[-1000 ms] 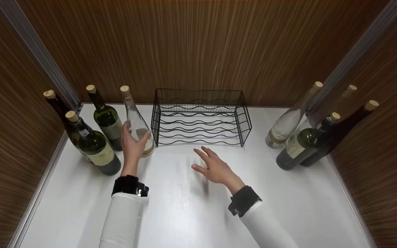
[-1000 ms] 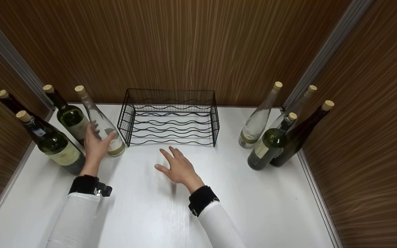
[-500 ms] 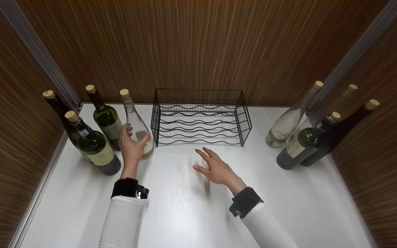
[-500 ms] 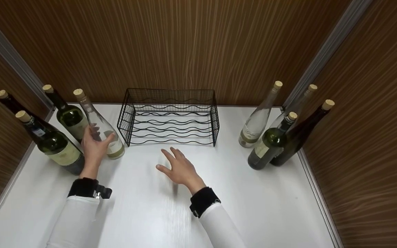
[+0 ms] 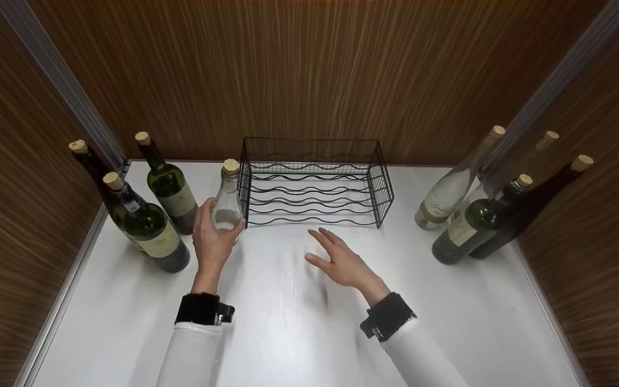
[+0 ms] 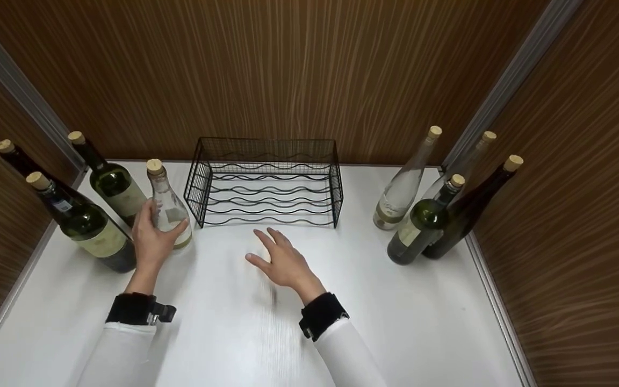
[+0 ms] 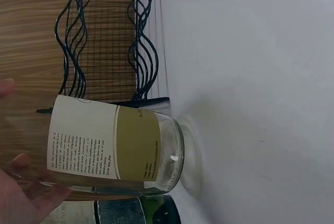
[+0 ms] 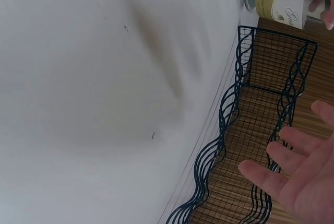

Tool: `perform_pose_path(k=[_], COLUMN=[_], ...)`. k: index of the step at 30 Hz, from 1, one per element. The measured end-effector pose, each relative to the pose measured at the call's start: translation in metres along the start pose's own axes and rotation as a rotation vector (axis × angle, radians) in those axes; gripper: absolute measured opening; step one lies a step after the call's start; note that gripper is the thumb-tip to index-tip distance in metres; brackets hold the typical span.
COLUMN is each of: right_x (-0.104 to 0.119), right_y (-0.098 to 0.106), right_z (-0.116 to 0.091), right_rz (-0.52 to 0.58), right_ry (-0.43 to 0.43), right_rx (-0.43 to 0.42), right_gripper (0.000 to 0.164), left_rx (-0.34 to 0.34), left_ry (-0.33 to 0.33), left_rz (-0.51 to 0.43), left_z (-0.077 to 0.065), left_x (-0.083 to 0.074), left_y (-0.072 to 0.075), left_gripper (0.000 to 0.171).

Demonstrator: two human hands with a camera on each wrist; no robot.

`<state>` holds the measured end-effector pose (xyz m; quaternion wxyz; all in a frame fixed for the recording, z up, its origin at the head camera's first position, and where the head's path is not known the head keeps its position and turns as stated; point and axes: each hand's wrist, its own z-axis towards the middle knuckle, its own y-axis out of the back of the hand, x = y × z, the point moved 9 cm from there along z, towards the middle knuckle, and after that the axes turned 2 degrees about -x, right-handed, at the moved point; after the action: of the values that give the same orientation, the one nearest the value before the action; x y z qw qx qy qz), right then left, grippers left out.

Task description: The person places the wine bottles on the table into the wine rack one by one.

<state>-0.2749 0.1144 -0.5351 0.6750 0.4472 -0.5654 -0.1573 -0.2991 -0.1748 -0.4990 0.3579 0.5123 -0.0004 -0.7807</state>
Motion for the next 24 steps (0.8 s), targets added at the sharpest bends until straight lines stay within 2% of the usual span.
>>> perform_pose_path(k=[8,16,24], right_x=[0.004,0.006,0.0], right_y=[0.019,0.041,0.054], right_z=[0.002,-0.001,0.0], right_rz=[0.141,0.259,0.32], right_ry=[0.058,0.028,-0.016], right_rx=[-0.051,-0.084,-0.155], right_gripper=[0.063,0.059,0.056], left_rx=[0.023,0.039,0.107], left_ry=[-0.12,-0.274,-0.313], left_rz=[0.083,0.172,0.271], left_z=[-0.013,-0.025,-0.034], left_x=[-0.02,-0.042,-0.049], left_y=[-0.006,-0.014,-0.026], left_gripper=[0.07,0.071,0.073])
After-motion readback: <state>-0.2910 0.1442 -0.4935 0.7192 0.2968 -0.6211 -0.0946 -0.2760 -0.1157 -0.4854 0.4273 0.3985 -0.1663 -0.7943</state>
